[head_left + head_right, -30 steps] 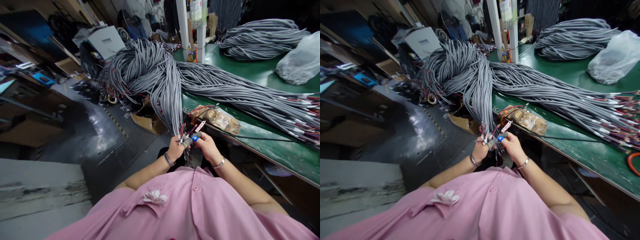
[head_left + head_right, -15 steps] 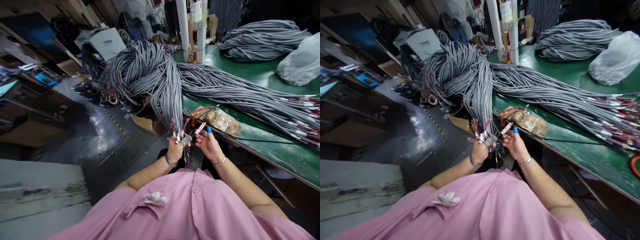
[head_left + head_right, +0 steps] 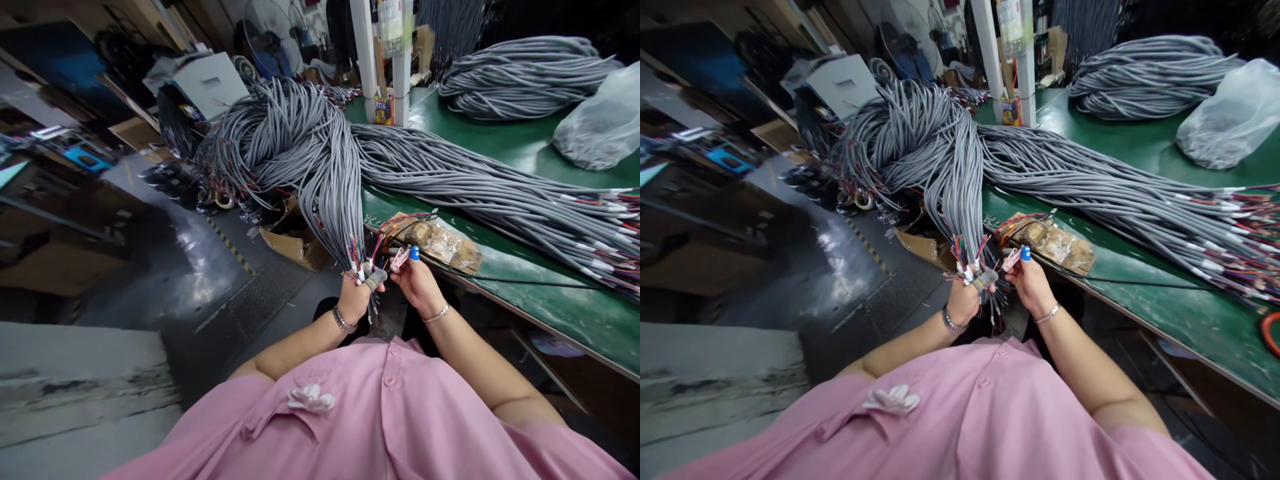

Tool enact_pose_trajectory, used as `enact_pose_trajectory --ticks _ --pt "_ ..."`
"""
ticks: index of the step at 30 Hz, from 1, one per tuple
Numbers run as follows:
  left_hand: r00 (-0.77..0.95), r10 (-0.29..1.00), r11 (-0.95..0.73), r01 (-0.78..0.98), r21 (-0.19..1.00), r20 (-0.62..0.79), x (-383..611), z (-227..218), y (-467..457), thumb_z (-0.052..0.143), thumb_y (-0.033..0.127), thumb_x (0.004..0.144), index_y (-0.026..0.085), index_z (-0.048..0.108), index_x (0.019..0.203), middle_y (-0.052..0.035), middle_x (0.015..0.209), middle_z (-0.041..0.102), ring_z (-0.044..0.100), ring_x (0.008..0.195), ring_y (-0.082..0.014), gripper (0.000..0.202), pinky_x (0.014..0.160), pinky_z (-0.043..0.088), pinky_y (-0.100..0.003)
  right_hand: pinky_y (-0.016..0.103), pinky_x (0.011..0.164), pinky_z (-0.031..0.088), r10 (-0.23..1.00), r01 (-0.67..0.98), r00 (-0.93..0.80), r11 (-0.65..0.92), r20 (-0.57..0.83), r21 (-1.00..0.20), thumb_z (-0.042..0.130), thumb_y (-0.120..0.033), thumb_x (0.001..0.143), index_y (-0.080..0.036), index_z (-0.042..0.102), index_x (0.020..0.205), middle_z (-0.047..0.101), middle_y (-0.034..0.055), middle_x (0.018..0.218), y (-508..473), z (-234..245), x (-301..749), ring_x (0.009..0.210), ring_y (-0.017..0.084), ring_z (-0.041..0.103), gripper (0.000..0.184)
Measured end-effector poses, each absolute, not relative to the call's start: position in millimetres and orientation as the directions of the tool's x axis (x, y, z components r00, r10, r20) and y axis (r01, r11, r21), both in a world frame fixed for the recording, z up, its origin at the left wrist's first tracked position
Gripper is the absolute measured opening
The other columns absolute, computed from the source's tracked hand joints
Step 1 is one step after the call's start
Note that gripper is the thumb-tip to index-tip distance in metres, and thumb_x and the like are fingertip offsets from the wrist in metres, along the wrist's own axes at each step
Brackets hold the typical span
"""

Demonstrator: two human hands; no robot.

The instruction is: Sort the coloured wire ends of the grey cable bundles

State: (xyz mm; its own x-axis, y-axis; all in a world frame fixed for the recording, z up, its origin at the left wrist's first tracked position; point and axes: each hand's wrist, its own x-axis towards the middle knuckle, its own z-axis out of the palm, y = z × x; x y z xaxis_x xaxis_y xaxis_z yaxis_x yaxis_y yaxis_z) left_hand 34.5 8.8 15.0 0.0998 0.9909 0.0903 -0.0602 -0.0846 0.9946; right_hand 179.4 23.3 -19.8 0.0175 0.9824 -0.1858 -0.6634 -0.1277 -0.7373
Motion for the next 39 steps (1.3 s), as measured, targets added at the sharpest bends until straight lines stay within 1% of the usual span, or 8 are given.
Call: enact_pose_trajectory --ticks 6,13,18,21,24,29,34,39 --pt "0.111 0.991 -0.073 0.024 0.997 0.07 35.0 12.4 9.9 0.069 0.035 0.079 0.015 0.062 0.06 0.0004 0.055 0.061 0.055 0.054 -0.0104 0.028 0.061 0.044 -0.025 0.024 0.057 0.048 0.965 -0.738 0.057 -0.131 -0.255 -0.662 0.075 -0.056 0.072 -0.02 0.068 0.082 0.071 0.0019 0.078 26.7 -16.2 176.1 0.066 0.014 0.061 0.038" --pt "0.138 0.988 -0.07 0.012 0.997 0.068 29.1 7.9 8.7 0.07 0.037 0.079 0.015 0.064 0.061 0.0002 0.054 0.062 0.056 0.054 -0.0109 0.029 0.06 0.045 -0.025 0.024 0.056 0.049 0.958 -0.752 -0.086 -0.243 -0.274 -0.612 0.058 -0.073 0.076 -0.022 0.066 0.081 0.069 0.0016 0.077 17.3 -20.0 180.3 0.062 0.012 0.059 0.052" --pt "0.219 0.975 -0.036 -0.02 0.999 0.039 15.9 5.4 6.1 0.072 0.04 0.077 0.014 0.07 0.07 -0.0032 0.062 0.068 0.062 0.059 -0.0134 0.027 0.061 0.048 -0.025 0.024 0.057 0.049 0.947 -0.686 -0.102 -0.29 -0.306 -0.667 0.06 -0.07 0.077 -0.022 0.067 0.083 0.068 0.0033 0.081 1.7 -34.9 192.8 0.062 0.011 0.057 0.049" --pt "0.251 0.968 -0.006 -0.093 0.996 0.03 7.9 5.6 6.1 0.071 0.041 0.079 0.013 0.074 0.085 -0.0073 0.073 0.073 0.067 0.068 -0.0169 0.028 0.064 0.051 -0.027 0.024 0.056 0.046 0.945 -0.503 -0.1 -0.319 -0.313 -0.803 0.064 -0.062 0.079 -0.02 0.069 0.087 0.067 0.0033 0.081 -17.2 -35.1 203.1 0.06 0.01 0.053 0.043" --pt "0.237 0.968 -0.027 -0.219 0.975 0.08 2.0 8.0 7.5 0.072 0.039 0.079 0.013 0.074 0.094 -0.009 0.082 0.074 0.07 0.077 -0.0198 0.03 0.074 0.055 -0.032 0.024 0.054 0.041 0.945 -0.159 -0.22 -0.279 -0.242 -0.947 0.066 -0.053 0.081 -0.019 0.07 0.09 0.067 0.0034 0.081 -39.2 -21.7 217.1 0.057 0.009 0.049 0.036" --pt "0.253 0.963 -0.018 -0.295 0.955 0.096 -4.2 17.9 7.5 0.075 0.035 0.075 0.012 0.073 0.095 -0.0089 0.081 0.073 0.069 0.074 -0.0186 0.031 0.074 0.055 -0.032 0.023 0.049 0.035 0.907 0.208 -0.372 -0.125 -0.196 -0.97 0.061 -0.05 0.086 -0.017 0.07 0.086 0.064 0.0023 0.071 -61.6 10.0 237.8 0.054 0.009 0.045 0.035" --pt "0.333 0.938 -0.035 -0.179 0.983 0.094 -6.2 26.4 -3.1 0.081 0.03 0.067 0.013 0.072 0.093 -0.0072 0.083 0.072 0.068 0.078 -0.0176 0.032 0.076 0.053 -0.03 0.024 0.05 0.039 0.97 0.134 -0.223 -0.065 -0.094 -0.989 0.064 -0.049 0.084 -0.019 0.07 0.095 0.063 0.0013 0.071 -67.3 33.0 224.2 0.054 0.01 0.046 0.032" --pt "0.396 0.886 -0.304 0.102 0.947 0.242 -10.5 26.4 -17.4 0.072 0.031 0.074 0.016 0.071 0.095 -0.0043 0.079 0.07 0.061 0.069 -0.0151 0.026 0.067 0.047 -0.026 0.024 0.047 0.039 0.97 -0.006 -0.24 0.045 0.045 -0.999 0.072 -0.042 0.079 -0.026 0.066 0.11 0.064 -0.0002 0.073 -65.7 44.8 186.1 0.054 0.011 0.046 0.035"
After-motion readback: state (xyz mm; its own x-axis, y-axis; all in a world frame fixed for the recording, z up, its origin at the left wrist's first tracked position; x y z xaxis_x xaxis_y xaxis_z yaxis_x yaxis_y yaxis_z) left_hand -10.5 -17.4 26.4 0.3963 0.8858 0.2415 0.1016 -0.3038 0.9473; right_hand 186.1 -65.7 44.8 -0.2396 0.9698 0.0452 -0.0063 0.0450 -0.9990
